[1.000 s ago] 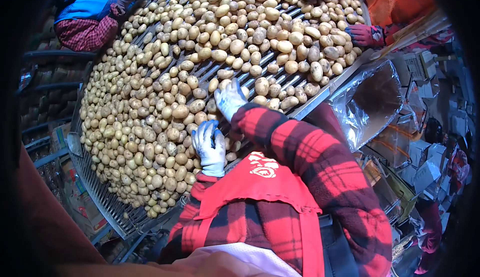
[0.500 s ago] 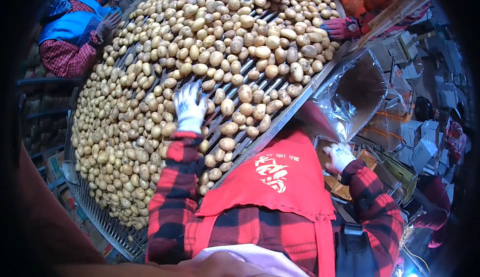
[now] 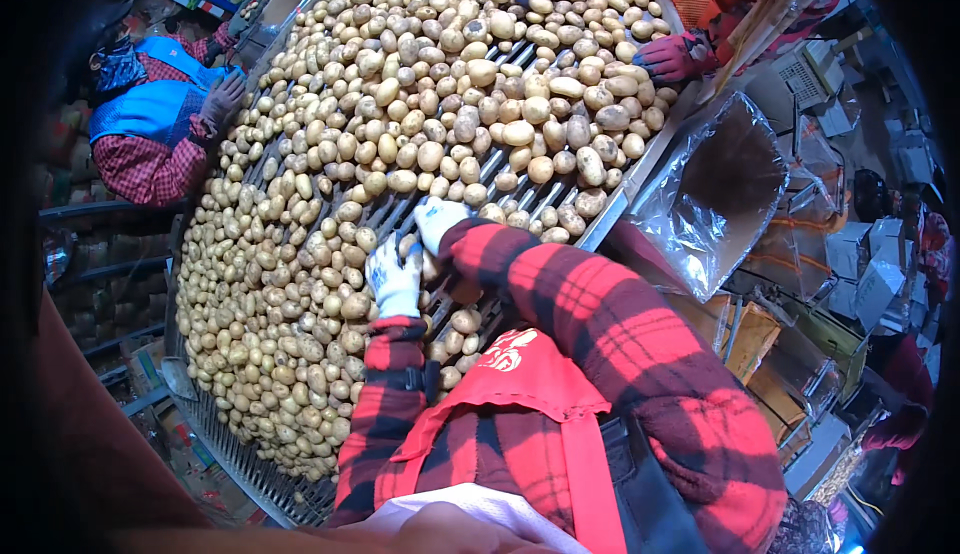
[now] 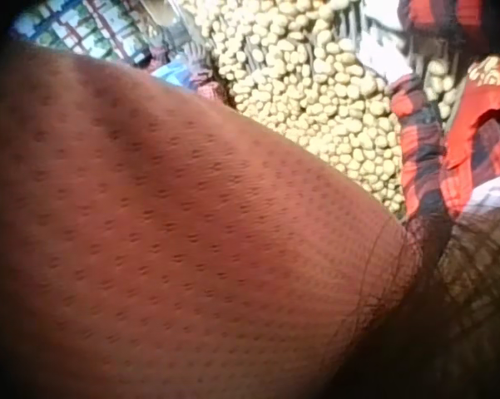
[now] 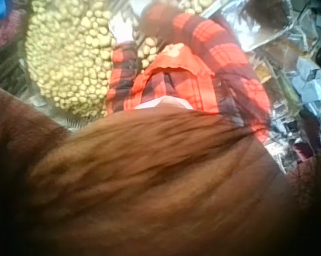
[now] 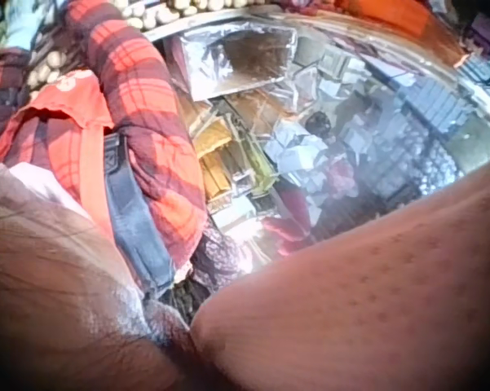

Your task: Sorting and grading potatoes on a metal grading table in a produce warehouse.

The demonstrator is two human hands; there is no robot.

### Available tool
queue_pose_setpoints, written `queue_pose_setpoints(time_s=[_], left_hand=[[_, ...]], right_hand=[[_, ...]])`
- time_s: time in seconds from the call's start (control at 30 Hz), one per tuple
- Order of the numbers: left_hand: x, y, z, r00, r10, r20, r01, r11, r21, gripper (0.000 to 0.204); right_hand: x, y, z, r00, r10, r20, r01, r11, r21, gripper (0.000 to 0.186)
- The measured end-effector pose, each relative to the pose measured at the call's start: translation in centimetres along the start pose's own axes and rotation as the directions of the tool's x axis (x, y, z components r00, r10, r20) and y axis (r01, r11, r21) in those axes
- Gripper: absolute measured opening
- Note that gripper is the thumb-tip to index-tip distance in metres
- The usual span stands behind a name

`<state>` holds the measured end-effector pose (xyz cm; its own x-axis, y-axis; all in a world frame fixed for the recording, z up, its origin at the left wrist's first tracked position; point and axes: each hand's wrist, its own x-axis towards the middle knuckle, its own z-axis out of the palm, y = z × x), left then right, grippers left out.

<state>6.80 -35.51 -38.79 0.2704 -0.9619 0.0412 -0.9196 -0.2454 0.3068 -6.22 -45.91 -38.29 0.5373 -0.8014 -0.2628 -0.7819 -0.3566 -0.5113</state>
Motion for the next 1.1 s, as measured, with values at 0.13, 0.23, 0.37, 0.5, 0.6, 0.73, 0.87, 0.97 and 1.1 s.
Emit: queue_pose_setpoints(time_s=[0.13,0.23,0.37,0.5,0.6,0.73,0.87,0.97,1.1], left_hand=[[-1.4,6.4,-2.9,0.935,-0.349,-0.065,0.171,0.603,-0.779,0.042],[-2.9,8.9,-1.7,0.975,0.152,0.162,0.067,0.493,-0.868,0.061],[-5.7,17.3,-2.2,0.844,0.536,-0.013,-0.496,0.771,-0.400,0.070],[-5.6,17.8,-3.0,0.780,0.624,0.043,-0.489,0.652,-0.579,0.062],[-5.4,15.3,-0.3,0.817,0.571,0.084,-0.423,0.692,-0.585,0.051],[-6.6,12.7,0.1,0.849,0.528,0.000,-0.446,0.717,-0.536,0.039],[-8.7,9.4,0.4,0.865,0.482,0.138,-0.384,0.813,-0.437,0.043],[-8.7,9.2,-1.0,0.894,0.430,0.128,-0.335,0.829,-0.447,0.043],[-8.4,6.8,-1.4,0.980,0.199,-0.029,-0.198,0.934,-0.297,0.035]], right_hand=[[-2.9,5.8,-4.6,0.911,-0.123,0.394,-0.346,0.294,0.891,0.042],[-9.8,6.6,-8.1,0.818,-0.388,0.425,-0.549,-0.307,0.778,0.060],[-18.7,13.5,-10.2,0.986,-0.122,0.110,-0.108,0.026,0.994,0.063],[-31.6,20.8,-13.6,0.877,0.181,0.446,-0.428,-0.131,0.894,0.062],[-38.0,23.6,-11.3,0.564,0.535,0.629,-0.805,0.187,0.563,0.051],[-39.7,23.3,-10.8,0.664,0.688,0.291,-0.554,0.715,-0.426,0.058],[-26.7,14.6,-14.8,0.975,0.177,-0.134,-0.180,0.984,-0.014,0.041],[-15.7,9.9,-11.4,0.917,-0.224,-0.329,0.211,0.975,-0.076,0.048],[-5.7,1.8,-7.2,0.861,-0.464,-0.209,0.460,0.885,-0.070,0.053]])
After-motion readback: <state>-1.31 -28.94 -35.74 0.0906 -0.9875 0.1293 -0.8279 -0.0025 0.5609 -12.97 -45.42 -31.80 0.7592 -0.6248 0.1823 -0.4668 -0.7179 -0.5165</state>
